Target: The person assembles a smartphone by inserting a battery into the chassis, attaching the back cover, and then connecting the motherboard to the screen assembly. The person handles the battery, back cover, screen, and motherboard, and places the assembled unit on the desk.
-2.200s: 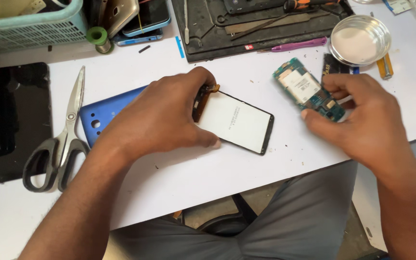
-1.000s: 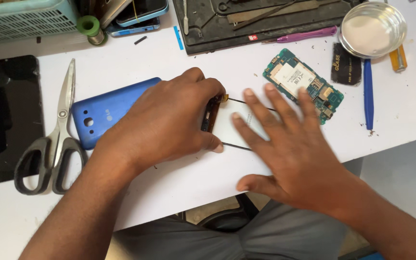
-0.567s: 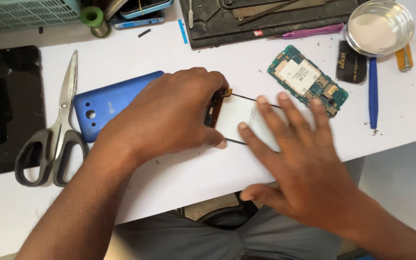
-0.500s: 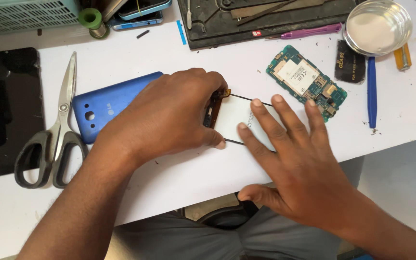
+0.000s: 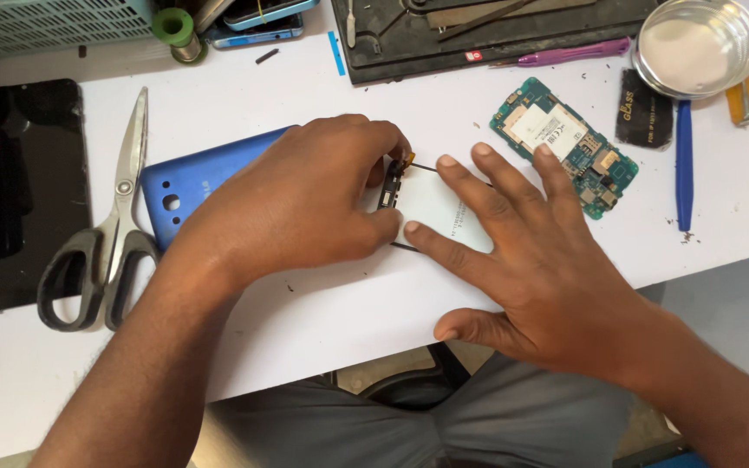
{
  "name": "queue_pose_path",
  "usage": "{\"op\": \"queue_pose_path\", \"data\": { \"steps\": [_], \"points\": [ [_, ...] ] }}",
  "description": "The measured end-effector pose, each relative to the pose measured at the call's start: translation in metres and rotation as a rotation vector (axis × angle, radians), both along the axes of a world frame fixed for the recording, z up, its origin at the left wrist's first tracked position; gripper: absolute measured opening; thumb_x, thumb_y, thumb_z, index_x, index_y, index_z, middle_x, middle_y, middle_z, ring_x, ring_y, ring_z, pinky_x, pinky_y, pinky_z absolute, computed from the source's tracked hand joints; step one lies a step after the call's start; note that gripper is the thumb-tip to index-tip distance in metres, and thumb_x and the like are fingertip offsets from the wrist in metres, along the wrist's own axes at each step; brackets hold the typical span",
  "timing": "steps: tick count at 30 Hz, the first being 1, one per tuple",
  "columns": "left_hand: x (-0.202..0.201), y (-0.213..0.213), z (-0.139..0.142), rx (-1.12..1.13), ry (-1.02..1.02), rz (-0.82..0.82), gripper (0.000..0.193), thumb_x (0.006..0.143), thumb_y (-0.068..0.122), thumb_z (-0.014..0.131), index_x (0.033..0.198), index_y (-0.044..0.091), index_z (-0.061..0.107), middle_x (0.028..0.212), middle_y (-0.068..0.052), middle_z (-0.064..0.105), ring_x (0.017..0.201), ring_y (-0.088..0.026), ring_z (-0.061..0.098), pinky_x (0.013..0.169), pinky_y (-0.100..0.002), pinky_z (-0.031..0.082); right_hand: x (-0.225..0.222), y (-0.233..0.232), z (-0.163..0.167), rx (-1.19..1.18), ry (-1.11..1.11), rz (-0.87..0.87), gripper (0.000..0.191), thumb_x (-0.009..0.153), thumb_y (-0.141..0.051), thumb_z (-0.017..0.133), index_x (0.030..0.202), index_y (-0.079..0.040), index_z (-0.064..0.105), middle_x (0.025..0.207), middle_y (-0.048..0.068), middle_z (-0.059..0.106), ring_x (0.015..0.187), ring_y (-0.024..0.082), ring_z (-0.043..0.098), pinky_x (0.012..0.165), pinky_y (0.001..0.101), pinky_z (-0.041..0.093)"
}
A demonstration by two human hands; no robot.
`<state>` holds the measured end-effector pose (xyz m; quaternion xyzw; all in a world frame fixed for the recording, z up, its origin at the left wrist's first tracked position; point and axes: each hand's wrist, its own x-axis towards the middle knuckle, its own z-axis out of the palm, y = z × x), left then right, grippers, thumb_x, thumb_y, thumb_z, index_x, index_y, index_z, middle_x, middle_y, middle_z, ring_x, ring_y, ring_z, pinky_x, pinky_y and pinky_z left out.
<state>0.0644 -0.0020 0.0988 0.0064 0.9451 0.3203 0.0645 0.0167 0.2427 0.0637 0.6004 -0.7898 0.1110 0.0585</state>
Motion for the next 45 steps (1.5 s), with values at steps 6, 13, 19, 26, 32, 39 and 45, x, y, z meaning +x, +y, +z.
{"op": "queue_pose_path", "data": {
  "steps": [6,13,19,26,32,39,45],
  "points": [
    [0.0,-0.007,-0.005,0.037,0.096,-0.062,0.036,0.068,0.017,0.076,0.097,-0.002,0.069,0.088,-0.019,0.071,0.085,-0.036,0.069,0.075,-0.046,0.054,-0.01,-0.014,-0.002,0.026,0.011,0.04,0.076,0.097,-0.073,0.03,0.143,-0.022,0.061,0.159,0.026,0.037,0.148,0.048,0.03,0.117,0.0729,0.016],
    [0.001,-0.008,-0.002,0.044,0.034,-0.054,0.03,0.065,0.011,0.069,0.092,-0.001,0.068,0.086,-0.017,0.071,0.083,-0.036,0.069,0.076,-0.046,0.054,-0.022,-0.026,-0.004,0.061,0.04,-0.027,0.082,0.097,-0.074,0.032,0.149,-0.016,0.055,0.161,0.027,0.033,0.15,0.049,0.026,0.117,0.0729,0.013],
    [0.003,-0.006,-0.001,0.016,0.139,-0.106,0.045,0.061,0.021,0.084,0.096,0.0,0.064,0.091,-0.017,0.069,0.088,-0.037,0.067,0.076,-0.047,0.052,-0.02,-0.029,-0.006,0.056,0.056,-0.044,0.086,0.097,-0.074,0.033,0.15,-0.009,0.053,0.162,0.027,0.034,0.151,0.048,0.025,0.118,0.0726,0.014],
    [0.005,-0.001,0.004,-0.023,-0.019,-0.021,0.049,0.062,0.021,0.086,0.103,0.004,0.064,0.096,-0.013,0.07,0.092,-0.031,0.069,0.08,-0.044,0.054,-0.015,-0.009,0.001,0.063,0.071,-0.101,0.081,0.095,-0.07,0.041,0.145,-0.008,0.056,0.156,0.026,0.04,0.147,0.046,0.031,0.115,0.073,0.017],
    [0.005,0.002,0.006,-0.035,-0.02,-0.011,0.051,0.061,0.02,0.086,0.105,0.005,0.065,0.096,-0.013,0.07,0.09,-0.03,0.07,0.079,-0.043,0.054,-0.006,0.02,0.001,0.038,0.076,-0.152,0.079,0.096,-0.068,0.041,0.143,-0.007,0.056,0.152,0.026,0.045,0.145,0.047,0.036,0.116,0.0722,0.02],
    [0.005,0.003,0.005,-0.023,-0.043,0.0,0.05,0.064,0.021,0.086,0.106,0.005,0.065,0.102,-0.012,0.071,0.093,-0.029,0.07,0.08,-0.043,0.055,0.001,0.042,0.013,0.041,0.13,-0.209,0.073,0.1,-0.067,0.037,0.133,-0.006,0.059,0.151,0.023,0.046,0.146,0.042,0.038,0.118,0.0716,0.019],
    [0.005,0.003,0.004,-0.023,0.008,-0.035,0.049,0.063,0.023,0.087,0.102,0.003,0.065,0.1,-0.013,0.071,0.092,-0.032,0.069,0.078,-0.044,0.053,0.012,0.015,0.013,0.016,0.06,-0.147,0.076,0.096,-0.069,0.04,0.136,-0.009,0.062,0.152,0.025,0.044,0.144,0.043,0.039,0.117,0.0727,0.018]
  ]
}}
